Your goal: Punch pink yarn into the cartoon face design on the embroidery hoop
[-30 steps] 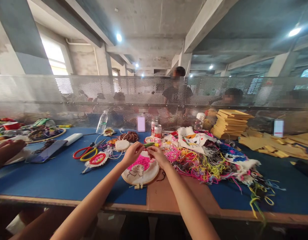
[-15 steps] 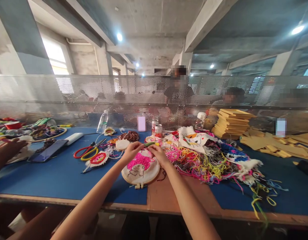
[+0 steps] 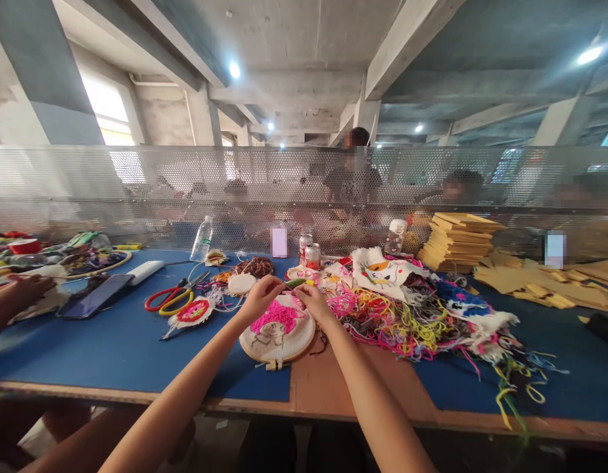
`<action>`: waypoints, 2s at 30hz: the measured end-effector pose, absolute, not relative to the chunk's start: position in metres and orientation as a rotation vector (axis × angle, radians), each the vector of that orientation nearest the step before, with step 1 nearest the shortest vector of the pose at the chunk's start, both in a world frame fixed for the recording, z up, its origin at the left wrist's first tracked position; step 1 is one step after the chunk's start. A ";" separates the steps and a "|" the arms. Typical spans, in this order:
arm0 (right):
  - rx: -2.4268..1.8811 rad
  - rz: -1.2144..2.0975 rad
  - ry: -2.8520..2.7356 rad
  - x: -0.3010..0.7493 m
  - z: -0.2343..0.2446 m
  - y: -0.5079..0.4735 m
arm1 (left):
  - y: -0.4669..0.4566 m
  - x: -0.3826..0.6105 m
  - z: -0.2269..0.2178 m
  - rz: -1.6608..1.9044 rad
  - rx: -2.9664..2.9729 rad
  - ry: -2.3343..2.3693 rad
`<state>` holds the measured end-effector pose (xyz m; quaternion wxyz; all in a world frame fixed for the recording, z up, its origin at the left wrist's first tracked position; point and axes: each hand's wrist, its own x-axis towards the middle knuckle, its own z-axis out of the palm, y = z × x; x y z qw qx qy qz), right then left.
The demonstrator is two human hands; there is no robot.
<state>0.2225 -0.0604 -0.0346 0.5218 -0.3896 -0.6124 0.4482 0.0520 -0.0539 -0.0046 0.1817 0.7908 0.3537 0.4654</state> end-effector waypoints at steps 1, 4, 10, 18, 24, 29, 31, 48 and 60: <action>-0.935 1.070 -1.471 0.223 -0.034 -0.061 | -0.054 0.052 -0.005 1.317 2.243 1.003; -0.936 1.066 -1.482 0.224 -0.034 -0.061 | -0.053 0.051 -0.005 1.326 2.274 1.028; -0.929 1.082 -1.501 0.221 -0.035 -0.062 | -0.054 0.047 -0.004 1.389 2.348 1.166; -0.928 1.106 -1.575 0.220 -0.033 -0.062 | -0.063 0.047 -0.003 1.403 2.557 1.253; -0.934 1.060 -1.602 0.223 -0.027 -0.064 | -0.065 0.050 -0.002 1.376 2.723 1.141; -0.933 1.057 -1.617 0.230 -0.024 -0.066 | -0.071 0.051 -0.006 1.345 2.995 0.983; -0.930 1.051 -1.611 0.232 -0.024 -0.065 | -0.072 0.052 -0.007 1.286 3.167 0.973; -0.995 0.981 -1.604 0.225 -0.035 -0.057 | -0.054 0.044 -0.008 0.766 3.141 1.298; -1.062 1.004 -1.681 0.241 -0.030 -0.057 | -0.059 0.050 -0.009 1.059 2.964 1.230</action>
